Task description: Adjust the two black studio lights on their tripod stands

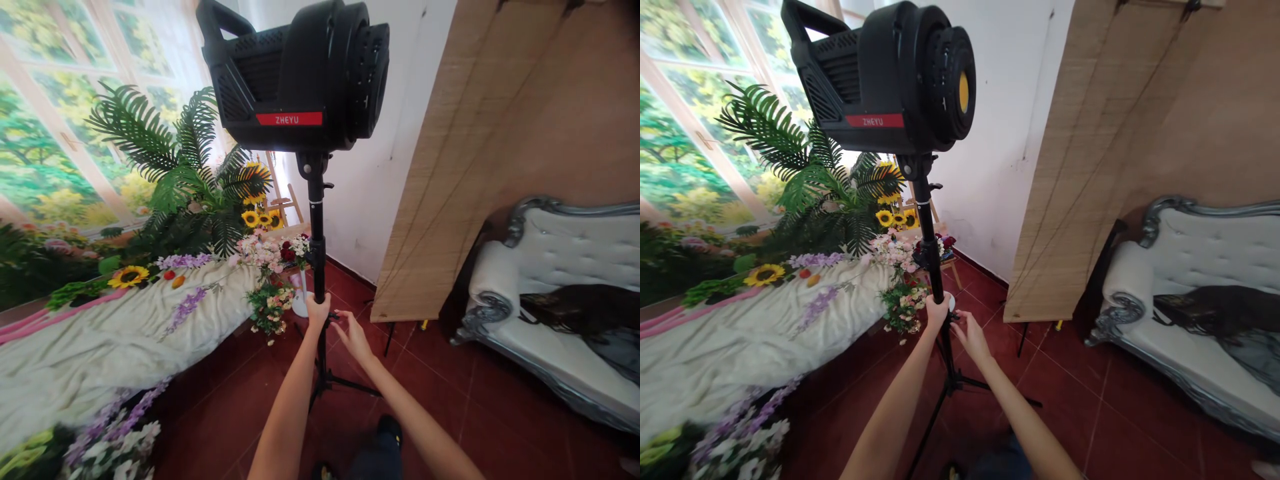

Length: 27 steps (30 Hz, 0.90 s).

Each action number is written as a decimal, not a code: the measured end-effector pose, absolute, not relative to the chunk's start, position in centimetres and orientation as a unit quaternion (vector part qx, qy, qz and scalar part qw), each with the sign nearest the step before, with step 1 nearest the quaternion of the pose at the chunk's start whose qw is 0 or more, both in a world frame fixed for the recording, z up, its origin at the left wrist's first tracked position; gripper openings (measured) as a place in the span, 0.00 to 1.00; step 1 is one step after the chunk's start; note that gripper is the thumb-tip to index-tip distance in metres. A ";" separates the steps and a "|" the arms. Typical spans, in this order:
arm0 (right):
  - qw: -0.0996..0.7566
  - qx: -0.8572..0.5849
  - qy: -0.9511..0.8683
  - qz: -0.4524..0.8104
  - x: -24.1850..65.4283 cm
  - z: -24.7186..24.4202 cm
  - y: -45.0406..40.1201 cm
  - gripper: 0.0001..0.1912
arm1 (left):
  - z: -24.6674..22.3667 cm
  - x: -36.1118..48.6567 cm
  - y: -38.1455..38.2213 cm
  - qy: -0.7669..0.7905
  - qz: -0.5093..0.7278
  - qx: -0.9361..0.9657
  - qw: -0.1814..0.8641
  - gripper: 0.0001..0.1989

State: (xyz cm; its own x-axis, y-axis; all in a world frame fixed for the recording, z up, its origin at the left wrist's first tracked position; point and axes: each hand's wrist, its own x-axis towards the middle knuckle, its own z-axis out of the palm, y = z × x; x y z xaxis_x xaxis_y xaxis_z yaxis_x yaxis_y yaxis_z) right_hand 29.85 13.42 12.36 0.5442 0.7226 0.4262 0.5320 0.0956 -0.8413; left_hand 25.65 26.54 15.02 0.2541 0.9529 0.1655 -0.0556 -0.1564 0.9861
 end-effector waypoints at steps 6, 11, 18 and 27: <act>0.584 -0.677 -0.444 0.055 30.4 11.3 14.3 0.16 | 14.7 25.8 26.7 0.385 0.482 0.594 0.516 0.12; 0.584 -0.672 -0.449 0.077 31.1 11.5 14.3 0.17 | 14.6 25.8 26.8 0.384 0.473 0.595 0.524 0.12; 0.604 -0.652 -0.431 0.155 32.4 12.5 14.7 0.20 | 14.4 25.9 26.8 0.388 0.469 0.608 0.510 0.12; 0.658 -0.649 -0.316 0.215 32.8 11.4 16.3 0.26 | 14.6 25.7 26.7 0.377 0.461 0.624 0.506 0.14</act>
